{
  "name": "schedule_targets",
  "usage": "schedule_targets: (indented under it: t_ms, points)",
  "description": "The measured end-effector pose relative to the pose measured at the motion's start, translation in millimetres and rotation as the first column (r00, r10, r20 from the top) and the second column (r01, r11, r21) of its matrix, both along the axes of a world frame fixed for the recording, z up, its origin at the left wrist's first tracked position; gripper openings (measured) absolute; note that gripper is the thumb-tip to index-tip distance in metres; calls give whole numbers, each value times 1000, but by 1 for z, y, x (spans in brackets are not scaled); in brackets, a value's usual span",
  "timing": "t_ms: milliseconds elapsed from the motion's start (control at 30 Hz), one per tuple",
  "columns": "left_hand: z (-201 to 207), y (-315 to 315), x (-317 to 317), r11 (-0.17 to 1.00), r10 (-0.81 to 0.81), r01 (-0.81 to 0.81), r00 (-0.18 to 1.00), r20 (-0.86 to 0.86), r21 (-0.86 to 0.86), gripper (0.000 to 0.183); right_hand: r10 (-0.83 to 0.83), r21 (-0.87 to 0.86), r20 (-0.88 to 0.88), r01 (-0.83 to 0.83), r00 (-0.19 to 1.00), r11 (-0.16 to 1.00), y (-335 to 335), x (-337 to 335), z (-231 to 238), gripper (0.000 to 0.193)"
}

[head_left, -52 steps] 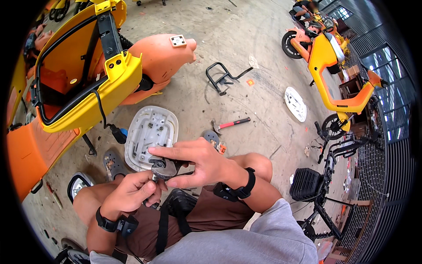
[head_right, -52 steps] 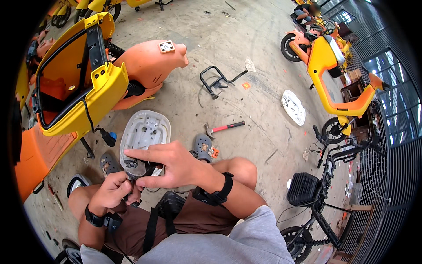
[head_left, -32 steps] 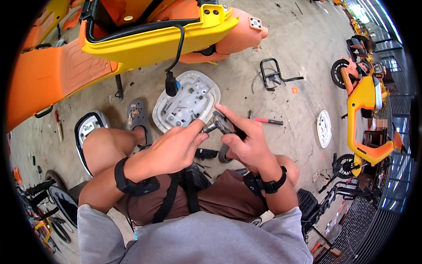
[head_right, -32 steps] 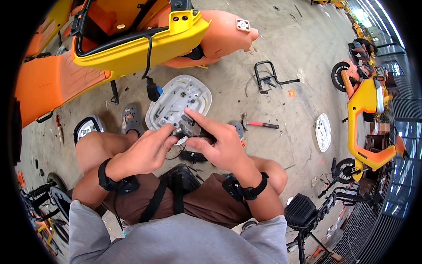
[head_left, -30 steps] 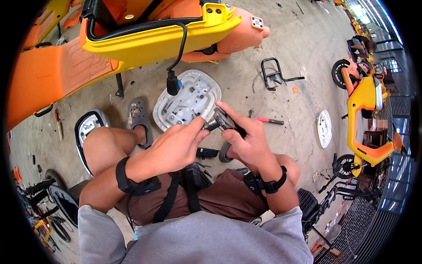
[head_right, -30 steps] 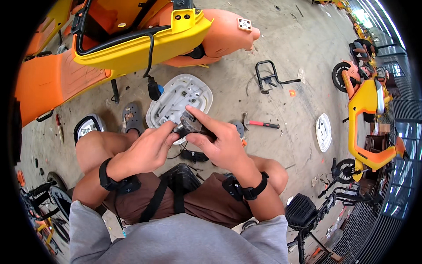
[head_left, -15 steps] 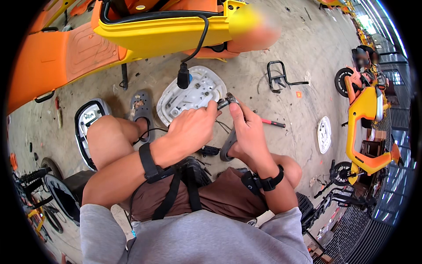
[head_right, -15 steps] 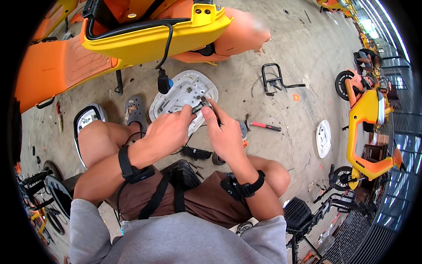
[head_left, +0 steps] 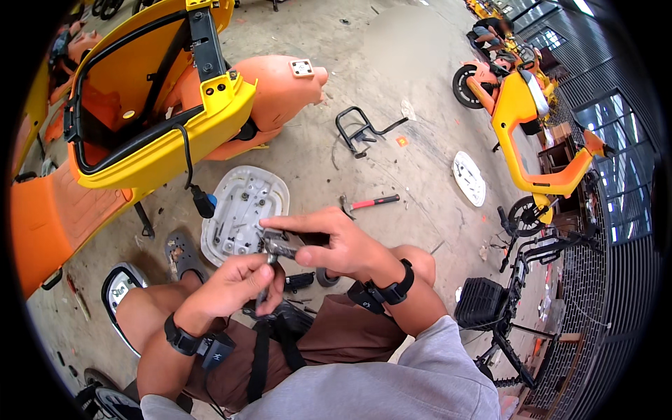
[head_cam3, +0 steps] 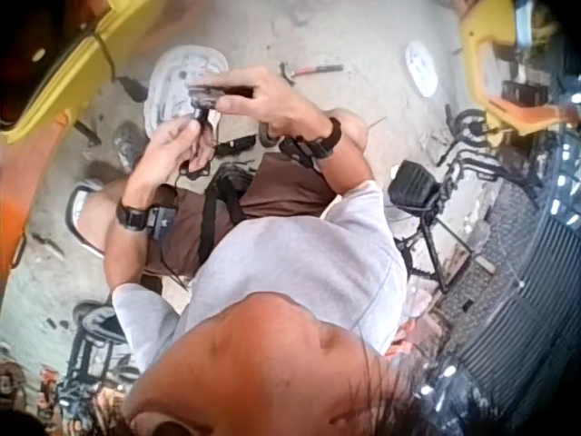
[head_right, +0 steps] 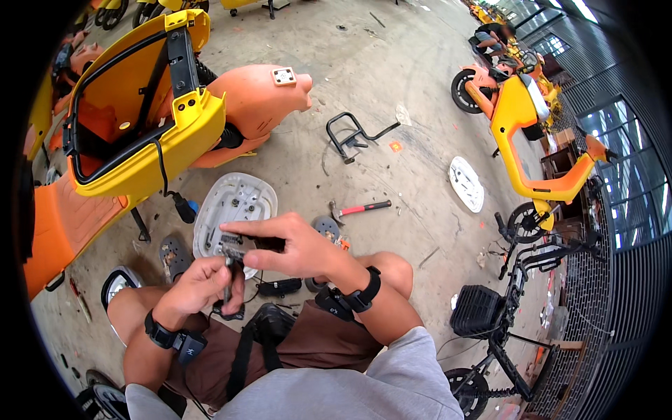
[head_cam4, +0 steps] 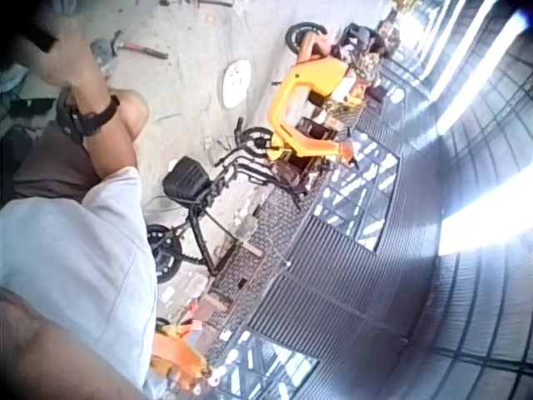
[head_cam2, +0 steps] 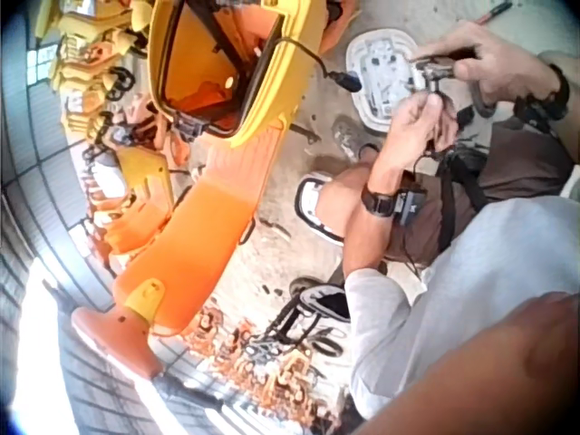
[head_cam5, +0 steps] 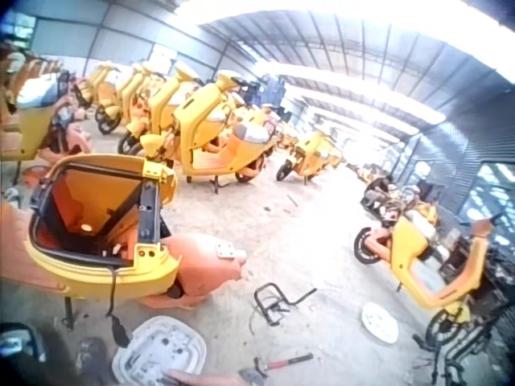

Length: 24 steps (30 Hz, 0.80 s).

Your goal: The person threads a metal cable through a tube and housing, using pliers to pull and adjust the wire components.

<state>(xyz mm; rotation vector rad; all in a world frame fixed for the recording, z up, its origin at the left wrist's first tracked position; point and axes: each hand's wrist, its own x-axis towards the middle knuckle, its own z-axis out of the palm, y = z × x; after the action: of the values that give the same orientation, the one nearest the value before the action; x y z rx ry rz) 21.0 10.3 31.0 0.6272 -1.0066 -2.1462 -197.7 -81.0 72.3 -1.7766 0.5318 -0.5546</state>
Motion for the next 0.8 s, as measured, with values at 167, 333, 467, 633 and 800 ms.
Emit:
schedule_targets:
  t_ms: [167, 333, 467, 633, 800]
  points:
    - [0, 9, -13, 999, 8, 3, 979, -205, 51, 36, -39, 17, 165, 37, 986, 999, 5, 10, -12, 66]
    - [3, 11, -10, 995, 70, -70, 998, 4, 64, 36, 26, 117, -27, -23, 999, 993, -1, 3, 15, 53]
    - [7, 14, -21, 954, 294, -252, 889, 350, -161, 39, -18, 123, -140, 35, 990, 992, 2, 4, 16, 47]
    - [-1, 8, -23, 860, 492, -258, 650, 579, -440, 32, -110, 175, -242, 155, 964, 972, 3, 12, 7, 47]
    - [-8, -9, -33, 812, 571, -221, 494, 655, -541, 24, -271, 65, -304, 304, 913, 951, 1, 14, -8, 51]
